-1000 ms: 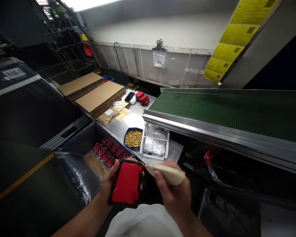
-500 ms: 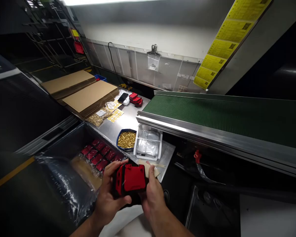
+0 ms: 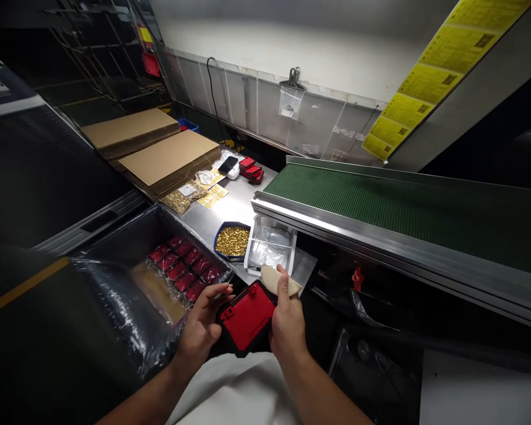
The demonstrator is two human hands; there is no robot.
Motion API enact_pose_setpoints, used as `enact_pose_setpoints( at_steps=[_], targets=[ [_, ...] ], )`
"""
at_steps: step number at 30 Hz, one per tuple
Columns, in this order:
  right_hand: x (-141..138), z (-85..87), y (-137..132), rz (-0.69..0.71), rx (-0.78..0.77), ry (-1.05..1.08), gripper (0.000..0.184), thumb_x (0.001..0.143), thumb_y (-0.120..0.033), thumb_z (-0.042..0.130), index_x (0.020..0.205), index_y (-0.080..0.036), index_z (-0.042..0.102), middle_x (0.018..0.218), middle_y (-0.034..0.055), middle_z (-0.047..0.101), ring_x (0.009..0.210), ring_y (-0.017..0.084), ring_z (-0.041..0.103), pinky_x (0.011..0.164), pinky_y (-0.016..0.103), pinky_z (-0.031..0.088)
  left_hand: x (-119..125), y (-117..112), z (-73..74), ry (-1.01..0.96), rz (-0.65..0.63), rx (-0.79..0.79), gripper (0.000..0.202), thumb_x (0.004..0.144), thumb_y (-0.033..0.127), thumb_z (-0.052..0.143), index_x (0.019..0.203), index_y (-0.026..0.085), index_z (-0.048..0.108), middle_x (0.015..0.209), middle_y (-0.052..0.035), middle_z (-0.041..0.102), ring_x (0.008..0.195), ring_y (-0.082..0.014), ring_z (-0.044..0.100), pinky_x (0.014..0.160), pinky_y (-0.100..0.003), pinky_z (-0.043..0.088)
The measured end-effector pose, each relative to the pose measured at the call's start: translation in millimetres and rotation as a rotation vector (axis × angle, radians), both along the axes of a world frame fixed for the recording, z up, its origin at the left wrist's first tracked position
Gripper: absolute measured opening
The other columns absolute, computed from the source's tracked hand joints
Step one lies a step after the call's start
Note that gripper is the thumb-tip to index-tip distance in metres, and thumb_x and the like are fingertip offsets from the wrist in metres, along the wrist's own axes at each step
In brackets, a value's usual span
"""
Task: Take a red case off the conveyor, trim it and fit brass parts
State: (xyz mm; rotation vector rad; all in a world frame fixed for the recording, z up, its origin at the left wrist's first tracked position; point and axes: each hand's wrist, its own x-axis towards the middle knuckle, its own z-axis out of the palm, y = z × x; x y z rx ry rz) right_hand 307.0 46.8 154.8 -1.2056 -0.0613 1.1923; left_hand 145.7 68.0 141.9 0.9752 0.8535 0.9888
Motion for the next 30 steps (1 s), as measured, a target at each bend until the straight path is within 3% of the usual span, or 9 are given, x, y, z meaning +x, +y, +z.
enact_pose_setpoints(
  at_steps=[2, 4, 6, 8, 13, 19, 25, 27, 30],
  targets=[
    [-0.5, 0.1, -1.9, 0.051, 0.044, -0.057, 0.067, 0.086, -0.059, 0.063, 0.141, -0.026, 0.047, 0.114, 0.0075, 0.068, 0.091, 0.024, 0.068, 0.067, 0.029, 0.06, 2.3, 8.7, 3.7, -0.148, -0.078, -0.243, 0.062, 0.085, 0.065, 0.055, 0.124, 0.017, 0.058, 0.12, -0.0135, 0.059, 0.114, -0.0294, 0.053, 0.097, -0.035, 0.044],
    [-1.4, 2.2, -4.4, 0.11, 0.092, -0.145, 0.066, 0.087, -0.057, 0.063, 0.141, -0.024, 0.047, 0.115, 0.0083, 0.068, 0.089, 0.023, 0.068, 0.067, 0.027, 0.059, 5.1, 14.8, 8.4, -0.282, -0.269, -0.473, 0.062, 0.092, 0.064, 0.041, 0.125, 0.014, 0.059, 0.116, -0.0152, 0.063, 0.111, -0.0283, 0.057, 0.094, -0.036, 0.046],
    [-2.2, 6.1, -6.6, 0.171, 0.129, -0.215, 0.068, 0.088, -0.056, 0.063, 0.143, -0.022, 0.045, 0.11, 0.0091, 0.068, 0.082, 0.021, 0.068, 0.064, 0.027, 0.058, 7.7, 16.7, 11.6, -0.335, -0.477, -0.587, 0.06, 0.093, 0.06, 0.044, 0.123, 0.011, 0.061, 0.113, -0.0163, 0.067, 0.102, -0.0263, 0.063, 0.086, -0.032, 0.048],
    [-2.2, 10.3, -8.1, 0.204, 0.149, -0.247, 0.069, 0.089, -0.056, 0.061, 0.145, -0.022, 0.042, 0.102, 0.0091, 0.07, 0.074, 0.019, 0.067, 0.06, 0.026, 0.057, 9.9, 14.7, 12.3, -0.359, -0.561, -0.639, 0.057, 0.092, 0.057, 0.05, 0.121, 0.009, 0.063, 0.112, -0.0169, 0.069, 0.095, -0.0243, 0.066, 0.079, -0.029, 0.05],
    [2.3, 11.2, -6.9, 0.137, 0.093, -0.337, 0.062, 0.089, -0.055, 0.062, 0.14, -0.023, 0.049, 0.096, 0.009, 0.071, 0.076, 0.022, 0.067, 0.058, 0.027, 0.056, 16.4, 4.5, 12.6, -0.481, -0.461, -0.821, 0.069, 0.089, 0.065, 0.049, 0.128, 0.009, 0.058, 0.11, -0.0171, 0.071, 0.098, -0.0269, 0.068, 0.089, -0.035, 0.05],
    [8.6, 4.6, -3.9, 0.038, 0.068, -0.343, 0.063, 0.09, -0.053, 0.063, 0.142, -0.022, 0.047, 0.093, 0.0087, 0.073, 0.087, 0.023, 0.07, 0.082, 0.038, 0.058, 22.9, 4.5, 19.6, -0.567, -0.326, -0.935, 0.067, 0.091, 0.063, 0.047, 0.131, 0.011, 0.056, 0.118, -0.0159, 0.068, 0.098, -0.0235, 0.067, 0.09, -0.034, 0.05],
    [16.7, -1.5, -1.9, -0.009, 0.049, -0.477, 0.063, 0.09, -0.048, 0.064, 0.146, -0.028, 0.042, 0.073, 0.0034, 0.072, 0.078, 0.024, 0.071, 0.077, 0.043, 0.059, 23.0, 3.6, 15.3, -0.476, -0.288, -0.893, 0.064, 0.09, 0.063, 0.048, 0.124, 0.01, 0.06, 0.111, -0.0154, 0.069, 0.092, -0.0236, 0.065, 0.084, -0.035, 0.052],
    [18.9, -1.3, -1.2, -0.016, 0.051, -0.447, 0.066, 0.089, -0.048, 0.065, 0.147, -0.028, 0.039, 0.073, 0.0035, 0.072, 0.079, 0.024, 0.071, 0.08, 0.045, 0.058, 20.8, 1.0, 11.9, -0.374, -0.32, -0.728, 0.065, 0.09, 0.063, 0.048, 0.124, 0.009, 0.059, 0.112, -0.017, 0.067, 0.098, -0.0266, 0.064, 0.085, -0.036, 0.052],
    [20.1, 6.7, -2.1, 0.045, 0.057, -0.278, 0.072, 0.083, -0.046, 0.072, 0.145, -0.026, 0.042, 0.089, 0.007, 0.074, 0.087, 0.024, 0.07, 0.089, 0.046, 0.055, 15.3, -1.4, 7.6, -0.108, -0.28, -0.289, 0.072, 0.081, 0.063, 0.064, 0.133, 0.015, 0.051, 0.123, -0.0142, 0.061, 0.113, -0.029, 0.057, 0.094, -0.034, 0.047]
  ],
)
